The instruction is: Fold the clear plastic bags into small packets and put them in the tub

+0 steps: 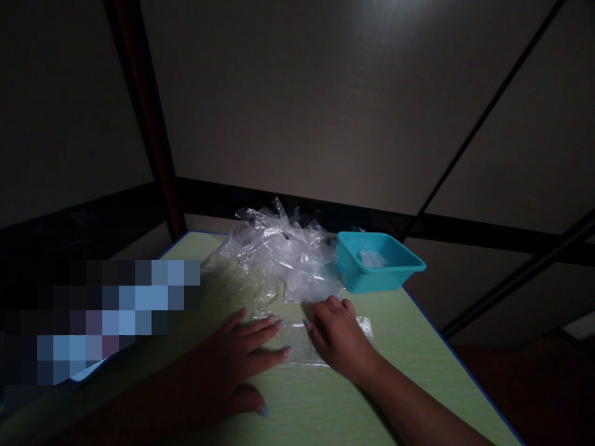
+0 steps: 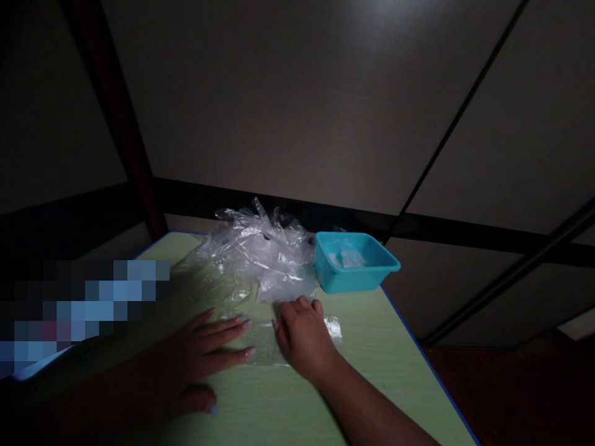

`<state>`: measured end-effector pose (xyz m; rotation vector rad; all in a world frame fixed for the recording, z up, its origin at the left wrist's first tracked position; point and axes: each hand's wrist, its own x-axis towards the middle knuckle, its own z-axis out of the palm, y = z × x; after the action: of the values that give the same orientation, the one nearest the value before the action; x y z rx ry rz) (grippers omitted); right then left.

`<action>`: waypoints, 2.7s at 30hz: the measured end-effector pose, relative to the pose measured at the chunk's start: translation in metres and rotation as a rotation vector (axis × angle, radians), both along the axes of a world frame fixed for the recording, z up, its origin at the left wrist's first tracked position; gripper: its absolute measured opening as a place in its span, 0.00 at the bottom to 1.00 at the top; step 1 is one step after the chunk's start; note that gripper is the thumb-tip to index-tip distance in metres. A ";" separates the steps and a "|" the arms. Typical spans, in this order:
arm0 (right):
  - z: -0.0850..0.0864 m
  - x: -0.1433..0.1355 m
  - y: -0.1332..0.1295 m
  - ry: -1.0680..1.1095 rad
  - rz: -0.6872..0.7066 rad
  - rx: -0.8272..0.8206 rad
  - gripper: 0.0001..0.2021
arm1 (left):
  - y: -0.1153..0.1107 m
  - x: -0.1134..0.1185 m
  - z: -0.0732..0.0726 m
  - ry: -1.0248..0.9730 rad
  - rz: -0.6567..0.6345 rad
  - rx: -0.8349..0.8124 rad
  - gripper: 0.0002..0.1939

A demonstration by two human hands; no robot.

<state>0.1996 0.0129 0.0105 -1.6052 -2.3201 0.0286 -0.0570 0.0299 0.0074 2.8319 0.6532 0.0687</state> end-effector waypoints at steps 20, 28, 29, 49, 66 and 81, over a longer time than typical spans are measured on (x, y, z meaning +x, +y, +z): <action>0.002 0.011 -0.002 -0.109 -0.168 0.012 0.04 | 0.001 0.000 -0.002 0.004 0.004 0.001 0.34; 0.011 0.010 -0.007 -0.111 -0.182 0.030 0.07 | 0.000 0.000 0.002 0.011 0.023 0.010 0.32; 0.013 0.008 -0.011 -0.087 -0.139 0.030 0.09 | 0.001 0.000 0.001 0.021 0.016 0.004 0.32; -0.005 0.068 -0.064 -0.174 -0.062 -0.241 0.33 | 0.006 -0.001 -0.004 -0.092 -0.001 0.010 0.30; 0.025 0.008 -0.042 -0.117 0.385 -0.226 0.36 | 0.005 -0.004 -0.002 -0.091 -0.007 -0.042 0.28; -0.006 0.015 -0.022 -0.105 0.504 -0.218 0.39 | 0.013 -0.012 0.004 -0.102 0.065 0.242 0.23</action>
<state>0.2143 -0.0093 0.0044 -1.0839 -2.8263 0.3273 -0.0689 0.0427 0.0111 3.0105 0.7602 0.3211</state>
